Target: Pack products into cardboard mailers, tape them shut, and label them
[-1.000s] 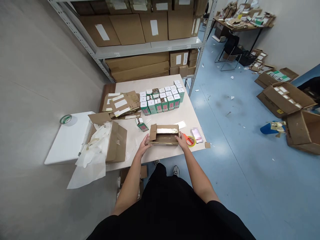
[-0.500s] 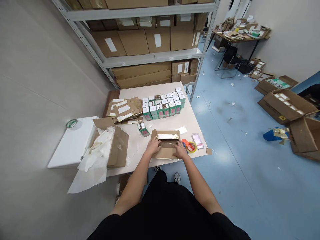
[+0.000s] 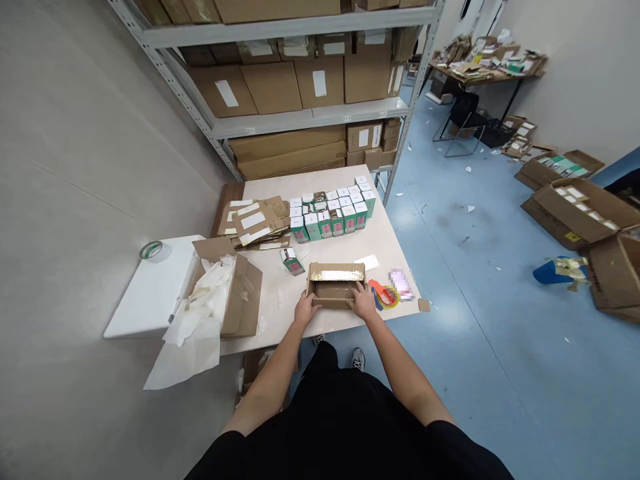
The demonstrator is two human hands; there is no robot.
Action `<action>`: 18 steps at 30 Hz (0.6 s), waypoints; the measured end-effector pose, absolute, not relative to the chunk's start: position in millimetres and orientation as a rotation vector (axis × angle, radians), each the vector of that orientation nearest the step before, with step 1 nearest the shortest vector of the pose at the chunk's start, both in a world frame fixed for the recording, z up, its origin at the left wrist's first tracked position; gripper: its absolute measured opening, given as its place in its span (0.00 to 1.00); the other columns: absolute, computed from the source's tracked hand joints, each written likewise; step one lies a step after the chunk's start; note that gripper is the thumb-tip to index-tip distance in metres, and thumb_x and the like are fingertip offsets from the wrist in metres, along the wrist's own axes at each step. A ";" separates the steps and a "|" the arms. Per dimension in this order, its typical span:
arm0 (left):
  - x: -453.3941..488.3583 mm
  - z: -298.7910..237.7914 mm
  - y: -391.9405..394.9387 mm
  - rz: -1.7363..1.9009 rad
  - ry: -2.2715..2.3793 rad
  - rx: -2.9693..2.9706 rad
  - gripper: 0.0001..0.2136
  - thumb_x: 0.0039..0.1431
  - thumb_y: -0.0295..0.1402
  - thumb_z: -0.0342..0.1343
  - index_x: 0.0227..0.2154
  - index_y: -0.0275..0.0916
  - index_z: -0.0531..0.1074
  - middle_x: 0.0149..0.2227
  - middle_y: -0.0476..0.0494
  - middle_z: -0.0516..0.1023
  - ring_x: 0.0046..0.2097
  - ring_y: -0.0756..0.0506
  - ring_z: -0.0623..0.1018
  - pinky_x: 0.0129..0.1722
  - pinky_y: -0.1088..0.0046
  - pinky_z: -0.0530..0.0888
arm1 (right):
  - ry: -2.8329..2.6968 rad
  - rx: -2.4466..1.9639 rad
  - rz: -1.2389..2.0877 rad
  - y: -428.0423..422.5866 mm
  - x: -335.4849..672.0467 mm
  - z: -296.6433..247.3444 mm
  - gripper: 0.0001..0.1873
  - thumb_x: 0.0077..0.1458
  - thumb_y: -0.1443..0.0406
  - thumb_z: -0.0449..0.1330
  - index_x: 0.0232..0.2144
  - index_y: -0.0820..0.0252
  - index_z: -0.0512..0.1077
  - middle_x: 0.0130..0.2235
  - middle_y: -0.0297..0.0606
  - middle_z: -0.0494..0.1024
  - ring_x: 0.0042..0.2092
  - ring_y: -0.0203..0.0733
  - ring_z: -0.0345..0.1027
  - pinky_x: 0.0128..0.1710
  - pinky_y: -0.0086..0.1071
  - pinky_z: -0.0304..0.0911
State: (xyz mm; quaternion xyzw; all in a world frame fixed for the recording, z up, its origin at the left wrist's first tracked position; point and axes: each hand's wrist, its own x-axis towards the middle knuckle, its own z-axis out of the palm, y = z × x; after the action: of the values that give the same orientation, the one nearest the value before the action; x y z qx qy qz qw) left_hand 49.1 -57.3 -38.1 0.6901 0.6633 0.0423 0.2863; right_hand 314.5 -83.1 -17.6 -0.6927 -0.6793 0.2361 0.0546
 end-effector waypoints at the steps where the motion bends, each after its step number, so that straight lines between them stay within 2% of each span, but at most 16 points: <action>1: 52.1 -41.1 -61.2 0.175 1.786 1.860 0.10 0.62 0.38 0.62 0.44 0.41 0.77 0.62 0.35 0.68 0.55 0.37 0.77 0.52 0.62 0.74 | -2.090 -2.135 0.710 -81.2 314.1 -14.2 0.26 0.63 0.57 0.61 0.61 0.56 0.73 0.73 0.44 0.57 0.73 0.68 0.42 0.68 0.57 0.49; 4: 59.5 -43.9 -75.7 0.349 1.743 1.933 0.06 0.63 0.37 0.62 0.35 0.40 0.77 0.59 0.36 0.71 0.52 0.38 0.78 0.50 0.63 0.75 | -2.166 -2.182 0.712 -76.9 316.4 -3.4 0.28 0.62 0.58 0.61 0.64 0.54 0.70 0.75 0.43 0.53 0.75 0.69 0.35 0.68 0.61 0.46; 9: 62.4 -33.5 -106.8 0.652 1.750 1.959 0.07 0.64 0.36 0.62 0.32 0.41 0.76 0.62 0.36 0.69 0.53 0.38 0.79 0.49 0.64 0.77 | -2.213 -2.013 0.706 -70.3 324.0 16.1 0.40 0.59 0.46 0.62 0.69 0.48 0.62 0.75 0.40 0.50 0.76 0.65 0.25 0.69 0.63 0.41; 14: 47.9 -11.4 -126.5 0.775 1.793 1.954 0.07 0.64 0.36 0.62 0.30 0.41 0.76 0.64 0.37 0.69 0.52 0.39 0.80 0.46 0.66 0.79 | -2.242 -1.830 0.624 -65.3 313.3 35.7 0.37 0.65 0.49 0.54 0.73 0.46 0.55 0.76 0.36 0.49 0.77 0.59 0.26 0.70 0.62 0.40; 18: 32.7 3.6 -142.2 0.739 1.846 1.978 0.07 0.63 0.36 0.63 0.30 0.41 0.76 0.66 0.37 0.69 0.51 0.39 0.82 0.46 0.65 0.79 | -2.275 -1.737 0.511 -61.7 293.4 52.7 0.40 0.63 0.52 0.55 0.74 0.47 0.51 0.77 0.37 0.41 0.77 0.61 0.26 0.70 0.62 0.41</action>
State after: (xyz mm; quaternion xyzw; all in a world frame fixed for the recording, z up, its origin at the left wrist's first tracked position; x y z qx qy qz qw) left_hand 32.7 -142.2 3.6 0.6953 0.6489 0.2596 0.1676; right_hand 293.4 -61.7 52.7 -0.5933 -0.7771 0.1744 0.1168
